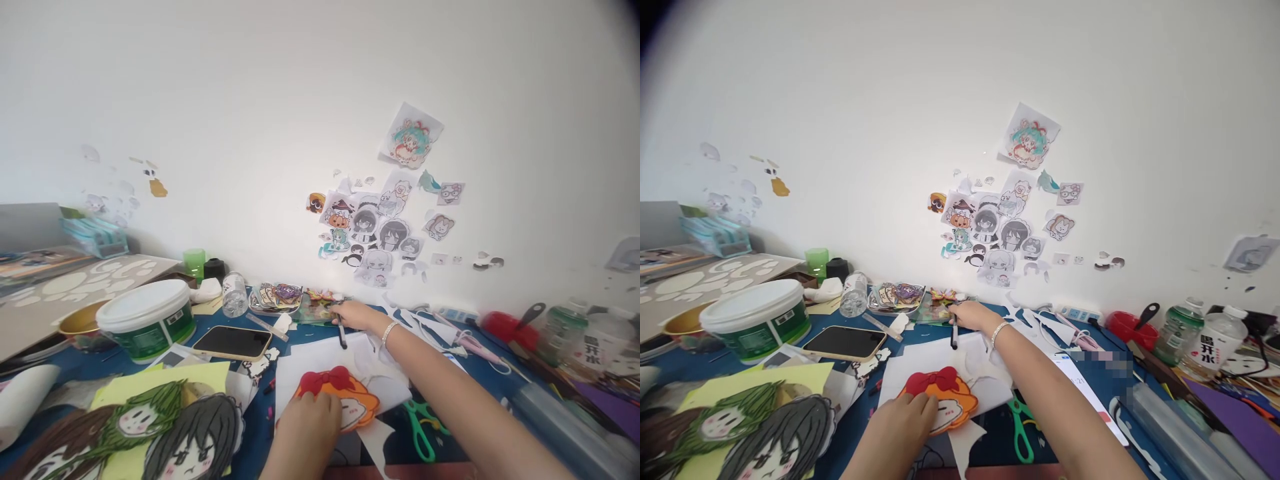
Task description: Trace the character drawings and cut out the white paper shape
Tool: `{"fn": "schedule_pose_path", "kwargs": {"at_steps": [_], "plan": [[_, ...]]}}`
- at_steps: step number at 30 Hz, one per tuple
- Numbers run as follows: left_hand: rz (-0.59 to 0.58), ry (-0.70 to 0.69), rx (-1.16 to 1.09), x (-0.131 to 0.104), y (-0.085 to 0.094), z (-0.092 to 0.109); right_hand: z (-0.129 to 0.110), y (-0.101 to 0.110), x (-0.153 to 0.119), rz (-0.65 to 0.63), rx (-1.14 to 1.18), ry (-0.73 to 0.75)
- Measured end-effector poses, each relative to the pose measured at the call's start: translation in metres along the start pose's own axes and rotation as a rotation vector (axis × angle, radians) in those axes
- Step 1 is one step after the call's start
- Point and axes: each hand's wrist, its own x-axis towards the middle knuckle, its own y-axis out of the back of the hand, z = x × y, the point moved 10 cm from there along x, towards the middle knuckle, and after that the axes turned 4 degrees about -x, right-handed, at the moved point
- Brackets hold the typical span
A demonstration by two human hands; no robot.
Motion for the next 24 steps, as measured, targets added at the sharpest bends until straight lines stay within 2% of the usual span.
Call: {"fn": "schedule_pose_path", "kwargs": {"at_steps": [9,24], "plan": [[-0.024,0.008,-0.014,-0.001,0.000,-0.001,0.014,0.003,0.002,0.030,0.145,-0.021],[0.026,0.011,-0.038,-0.002,0.004,0.000,0.027,-0.016,-0.012,0.057,0.247,-0.150]]}}
